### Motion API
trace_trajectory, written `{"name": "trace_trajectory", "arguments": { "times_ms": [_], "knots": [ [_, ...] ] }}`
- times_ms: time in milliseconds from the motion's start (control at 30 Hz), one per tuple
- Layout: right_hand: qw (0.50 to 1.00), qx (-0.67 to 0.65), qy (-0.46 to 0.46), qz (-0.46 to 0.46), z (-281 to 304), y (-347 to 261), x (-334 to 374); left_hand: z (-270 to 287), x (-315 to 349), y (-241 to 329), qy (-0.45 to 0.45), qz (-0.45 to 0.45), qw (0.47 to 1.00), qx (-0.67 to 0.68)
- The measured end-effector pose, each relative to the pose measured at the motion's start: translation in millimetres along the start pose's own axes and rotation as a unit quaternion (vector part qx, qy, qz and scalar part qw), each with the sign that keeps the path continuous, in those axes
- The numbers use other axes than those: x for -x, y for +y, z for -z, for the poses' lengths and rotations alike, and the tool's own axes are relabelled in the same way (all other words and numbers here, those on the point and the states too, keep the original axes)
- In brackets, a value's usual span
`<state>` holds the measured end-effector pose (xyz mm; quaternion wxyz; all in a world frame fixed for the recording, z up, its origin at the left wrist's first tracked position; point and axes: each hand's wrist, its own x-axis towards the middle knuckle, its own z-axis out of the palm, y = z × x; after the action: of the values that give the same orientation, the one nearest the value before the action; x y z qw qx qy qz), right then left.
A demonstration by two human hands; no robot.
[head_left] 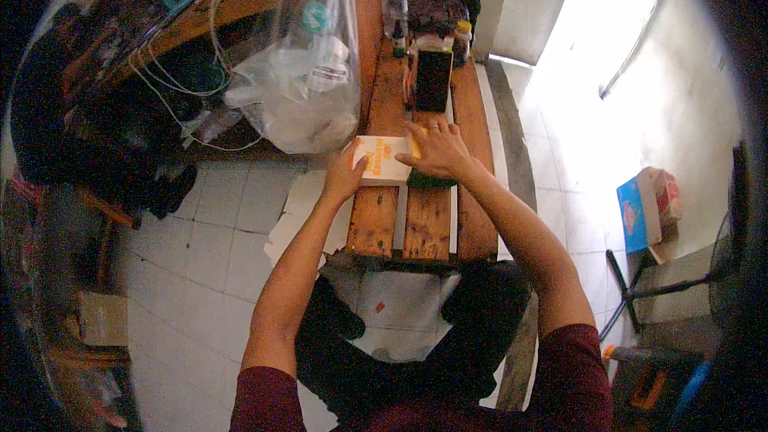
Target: The person assembles flat-packed cardboard boxes by folding and interlocking tabs. They handle each box one at a time, folding sides and locking flaps to form a finished box, then stacking completed units on the table.
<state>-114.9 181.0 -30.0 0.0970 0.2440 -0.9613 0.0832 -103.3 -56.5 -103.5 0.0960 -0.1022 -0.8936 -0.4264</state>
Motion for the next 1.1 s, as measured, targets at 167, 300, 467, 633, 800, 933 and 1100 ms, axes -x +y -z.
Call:
{"name": "trace_trajectory", "arguments": {
  "times_ms": [167,300,467,633,800,933,1100],
  "knots": [
    [0.998,-0.021,-0.019,-0.049,9.4,6.1,8.2,37.2,32.7,15.6,0.114,-0.072,0.989,-0.054],
    [0.989,-0.062,0.119,-0.064,23.7,13.8,28.7,92.1,87.0,-6.0,-0.063,-0.006,0.996,-0.06],
    [0.957,-0.219,0.184,-0.055,23.3,0.9,48.8,100.8,179.6,-183.2,-0.216,0.11,0.919,-0.312],
    [0.919,-0.255,0.297,-0.039,57.1,-17.6,87.7,48.6,203.3,-204.5,-0.286,0.182,0.9,-0.274],
    [0.916,-0.263,0.299,-0.04,56.9,-18.8,97.3,33.2,190.4,-182.1,-0.314,0.173,0.885,-0.298],
    [0.908,-0.31,0.28,-0.043,60.6,-29.6,98.3,21.9,205.8,-172.0,-0.264,0.107,0.898,-0.335],
    [0.906,-0.297,0.301,-0.02,66.3,-33.7,99.5,18.1,206.0,-180.3,-0.299,0.099,0.876,-0.366]
  ]
}}
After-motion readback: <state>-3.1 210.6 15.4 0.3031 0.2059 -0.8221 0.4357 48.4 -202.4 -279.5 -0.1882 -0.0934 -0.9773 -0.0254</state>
